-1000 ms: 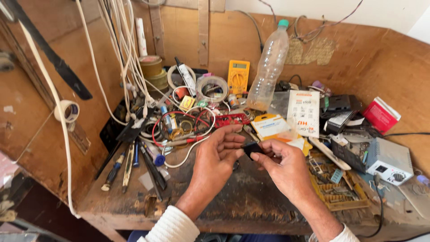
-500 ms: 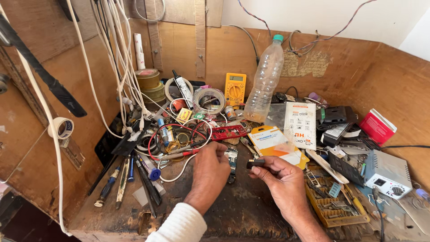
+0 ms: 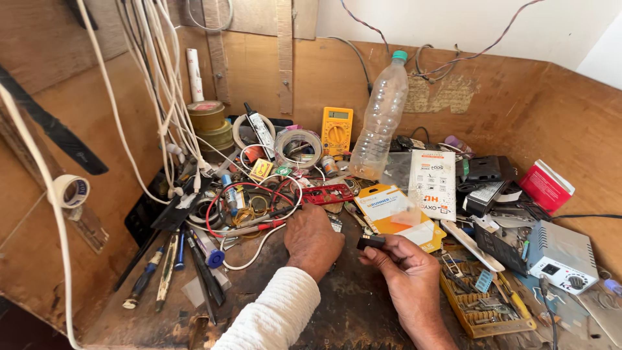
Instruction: The person sits at a cluttered electronics repair bench and uses multimeter probes to test a small circuit board, reading the meter display. They then handle a small mobile phone with a lit screen, press its parts, and finally place a small component into a plastic clamshell package on a card.
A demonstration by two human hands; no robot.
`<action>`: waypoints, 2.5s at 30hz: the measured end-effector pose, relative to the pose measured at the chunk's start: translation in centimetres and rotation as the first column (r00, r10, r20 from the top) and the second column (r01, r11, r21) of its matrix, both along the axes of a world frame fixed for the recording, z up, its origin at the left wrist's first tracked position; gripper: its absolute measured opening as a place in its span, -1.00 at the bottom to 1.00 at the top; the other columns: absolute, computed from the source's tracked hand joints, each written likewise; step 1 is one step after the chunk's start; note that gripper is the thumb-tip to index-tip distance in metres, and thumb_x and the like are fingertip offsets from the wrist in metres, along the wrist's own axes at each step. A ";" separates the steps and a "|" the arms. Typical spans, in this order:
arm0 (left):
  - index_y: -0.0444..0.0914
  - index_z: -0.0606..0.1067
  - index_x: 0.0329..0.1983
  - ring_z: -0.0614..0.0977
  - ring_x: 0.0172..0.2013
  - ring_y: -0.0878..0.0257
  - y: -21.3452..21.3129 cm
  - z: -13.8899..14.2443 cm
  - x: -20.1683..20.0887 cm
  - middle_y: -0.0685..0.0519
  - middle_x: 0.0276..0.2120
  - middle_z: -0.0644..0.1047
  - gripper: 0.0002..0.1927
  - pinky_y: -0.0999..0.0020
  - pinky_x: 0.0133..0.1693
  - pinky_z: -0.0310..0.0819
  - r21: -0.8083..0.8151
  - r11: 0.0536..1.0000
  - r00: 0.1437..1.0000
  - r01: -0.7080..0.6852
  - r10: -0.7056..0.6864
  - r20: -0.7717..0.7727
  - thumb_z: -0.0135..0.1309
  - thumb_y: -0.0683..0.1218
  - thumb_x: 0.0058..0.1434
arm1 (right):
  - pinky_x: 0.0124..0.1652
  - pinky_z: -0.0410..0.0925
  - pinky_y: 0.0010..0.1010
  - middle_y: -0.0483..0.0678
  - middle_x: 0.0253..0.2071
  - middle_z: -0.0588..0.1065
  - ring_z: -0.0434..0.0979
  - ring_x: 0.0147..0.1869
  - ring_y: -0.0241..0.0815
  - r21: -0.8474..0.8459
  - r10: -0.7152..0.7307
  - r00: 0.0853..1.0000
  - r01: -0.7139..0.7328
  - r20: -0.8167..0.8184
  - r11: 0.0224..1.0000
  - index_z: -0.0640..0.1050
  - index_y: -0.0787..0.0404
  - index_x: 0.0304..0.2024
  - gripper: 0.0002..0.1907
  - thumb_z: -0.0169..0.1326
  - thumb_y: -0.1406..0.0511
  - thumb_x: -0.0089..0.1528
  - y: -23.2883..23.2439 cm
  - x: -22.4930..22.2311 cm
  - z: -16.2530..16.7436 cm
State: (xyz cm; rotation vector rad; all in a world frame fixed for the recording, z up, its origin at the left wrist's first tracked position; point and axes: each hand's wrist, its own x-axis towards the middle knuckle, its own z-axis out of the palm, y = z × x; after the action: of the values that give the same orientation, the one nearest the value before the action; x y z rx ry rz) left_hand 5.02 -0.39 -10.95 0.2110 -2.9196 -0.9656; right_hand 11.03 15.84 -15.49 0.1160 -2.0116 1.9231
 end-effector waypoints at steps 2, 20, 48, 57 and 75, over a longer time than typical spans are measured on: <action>-0.42 0.47 0.06 0.57 0.13 -0.16 0.0 -0.1 -0.4 -0.28 0.04 0.56 -0.41 0.08 0.14 0.49 0.023 1.000 1.000 -0.008 0.008 0.006 0.34 -0.04 0.00 | -0.19 0.53 -0.46 0.06 -0.30 0.68 0.71 -0.25 -0.23 -0.006 -0.006 1.000 0.006 0.002 1.000 0.63 0.42 -0.16 -0.82 0.17 0.54 0.17 0.0 0.2 0.2; -0.34 0.63 -0.34 0.69 -0.37 0.14 -2.6 -2.2 -2.1 -0.10 -0.34 0.69 -0.64 0.22 -0.34 0.54 0.511 0.860 0.993 0.008 -0.067 0.097 0.47 -0.11 -0.17 | -0.23 0.54 -0.44 0.03 -0.33 0.64 0.65 -0.31 -0.26 -0.074 0.007 0.997 -0.013 -0.075 0.997 0.62 0.43 -0.17 -0.86 0.19 0.52 0.20 0.1 0.2 -0.4; -0.20 0.72 -0.17 0.70 -0.32 0.29 -8.4 2.1 -0.1 0.08 -0.32 0.71 -0.58 0.37 -0.39 0.64 0.338 0.766 0.627 0.548 -0.643 0.440 0.46 -0.09 -0.17 | -0.36 0.55 -0.40 0.01 -0.36 0.62 0.62 -0.35 -0.27 -0.039 -0.015 1.000 0.015 -0.004 0.999 0.64 0.39 -0.14 -0.79 0.19 0.37 0.23 -0.1 1.1 0.4; -0.15 0.74 -0.15 0.51 -0.44 0.29 -8.5 1.2 -1.5 0.11 -0.39 0.67 -0.63 0.31 -0.46 0.24 0.151 0.640 0.502 0.754 -0.708 0.497 0.40 -0.02 -0.07 | -0.36 0.57 -0.38 0.03 -0.34 0.62 0.65 -0.33 -0.23 -0.079 0.002 1.000 -0.002 -0.004 0.997 0.63 0.41 -0.13 -0.78 0.18 0.36 0.24 0.0 0.9 0.3; -0.51 0.41 0.16 0.74 -0.13 -0.05 -8.0 -1.4 -1.2 -0.30 -0.04 0.63 -0.63 0.12 -0.17 0.74 0.993 0.089 0.863 -0.080 -0.493 0.114 -0.05 -0.23 0.33 | -0.39 0.55 -0.37 0.05 -0.34 0.63 0.64 -0.35 -0.22 -0.097 -0.052 0.999 0.053 0.010 0.994 0.62 0.44 -0.11 -0.76 0.18 0.37 0.23 -0.1 0.9 0.2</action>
State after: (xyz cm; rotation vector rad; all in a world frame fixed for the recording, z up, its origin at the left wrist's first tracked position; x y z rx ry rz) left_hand 3.87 -8.43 -12.40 -0.0098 -1.8400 -3.2109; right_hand 11.88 15.69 -15.27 0.0310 -1.9022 1.9870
